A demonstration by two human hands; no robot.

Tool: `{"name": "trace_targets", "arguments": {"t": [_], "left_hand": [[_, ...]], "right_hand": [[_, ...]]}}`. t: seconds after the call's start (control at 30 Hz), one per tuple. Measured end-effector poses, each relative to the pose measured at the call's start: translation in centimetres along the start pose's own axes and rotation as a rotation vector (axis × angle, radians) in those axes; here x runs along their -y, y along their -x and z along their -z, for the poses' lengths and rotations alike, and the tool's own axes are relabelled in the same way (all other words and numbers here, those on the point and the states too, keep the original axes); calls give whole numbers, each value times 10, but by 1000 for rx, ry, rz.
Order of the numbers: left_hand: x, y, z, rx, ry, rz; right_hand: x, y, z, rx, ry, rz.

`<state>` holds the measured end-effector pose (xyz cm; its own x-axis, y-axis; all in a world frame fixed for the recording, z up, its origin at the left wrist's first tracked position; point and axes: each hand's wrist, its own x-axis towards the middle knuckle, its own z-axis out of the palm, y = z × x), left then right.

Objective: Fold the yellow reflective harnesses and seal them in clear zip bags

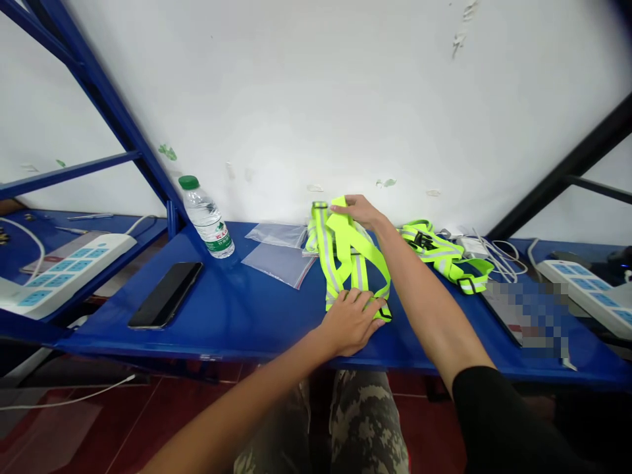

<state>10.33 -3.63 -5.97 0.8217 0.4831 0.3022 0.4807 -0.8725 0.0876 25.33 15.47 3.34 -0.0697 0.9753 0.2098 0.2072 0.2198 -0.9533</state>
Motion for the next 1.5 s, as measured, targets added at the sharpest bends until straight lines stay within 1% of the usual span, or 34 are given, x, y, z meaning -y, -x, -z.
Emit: {"name": "trace_targets", "arguments": {"t": [0.03,0.07,0.1,0.17,0.2,0.23,0.27,0.33,0.4,0.47,0.5,0.53,0.6,0.63,0.77,0.83,0.87,0.93,1.0,1.03,1.13,1.23,1.3,1.4,1.5], "left_hand": [[0,-1,0,-4,-4,9],[-1,-2,0,-7,-9,14],[-1,-3,0,-9,-14,15],[-2,-5,0,-8,-18,14],[-2,-6,0,-7,-17,12],[-2,-6,0,-8,-14,12],[-2,-6,-1,-10,-10,13],[-2,-6,-3,-25,-5,15],[-2,-6,-6,-39,-5,16],[-2,-5,-10,-42,-8,6],[-2,-5,-12,-46,-9,2],[-2,-4,-14,-55,-5,2],[-1,-4,-15,-89,34,15],[0,-3,-15,-110,71,30],[2,-1,-10,-153,220,76],[1,3,-6,-166,183,98],[-1,5,-4,-180,133,132],[-4,11,0,-204,24,245],[-7,17,3,-186,-32,339],[-7,20,4,-161,-37,357],[-4,25,6,-95,-12,316],[3,26,8,-72,38,237],[9,26,9,-74,82,187],[16,27,9,-117,125,154],[21,28,9,-117,100,125]], "right_hand": [[-1,2,2,35,115,23],[0,4,6,36,216,53],[2,8,10,5,303,85],[10,21,21,-131,451,145],[15,32,25,-206,518,172],[19,47,28,-269,578,193],[21,66,29,-293,607,211],[21,111,27,-237,613,211],[13,160,20,-118,565,247],[-1,202,12,13,517,266],[-8,219,9,3,496,277],[-15,232,7,-36,493,288],[-28,247,4,-98,513,312],[-33,251,4,-97,529,324],[-47,255,4,-6,584,364],[-52,256,3,-4,617,379],[-54,257,2,-7,638,387],[-57,260,0,-15,682,401],[-59,262,-3,-22,723,413],[-59,263,-3,-20,740,418],[-57,265,-4,-6,780,426],[-55,266,-3,25,793,409],[-54,266,-2,46,803,399],[-53,266,-2,63,824,414],[-53,267,-3,77,838,433]]}}
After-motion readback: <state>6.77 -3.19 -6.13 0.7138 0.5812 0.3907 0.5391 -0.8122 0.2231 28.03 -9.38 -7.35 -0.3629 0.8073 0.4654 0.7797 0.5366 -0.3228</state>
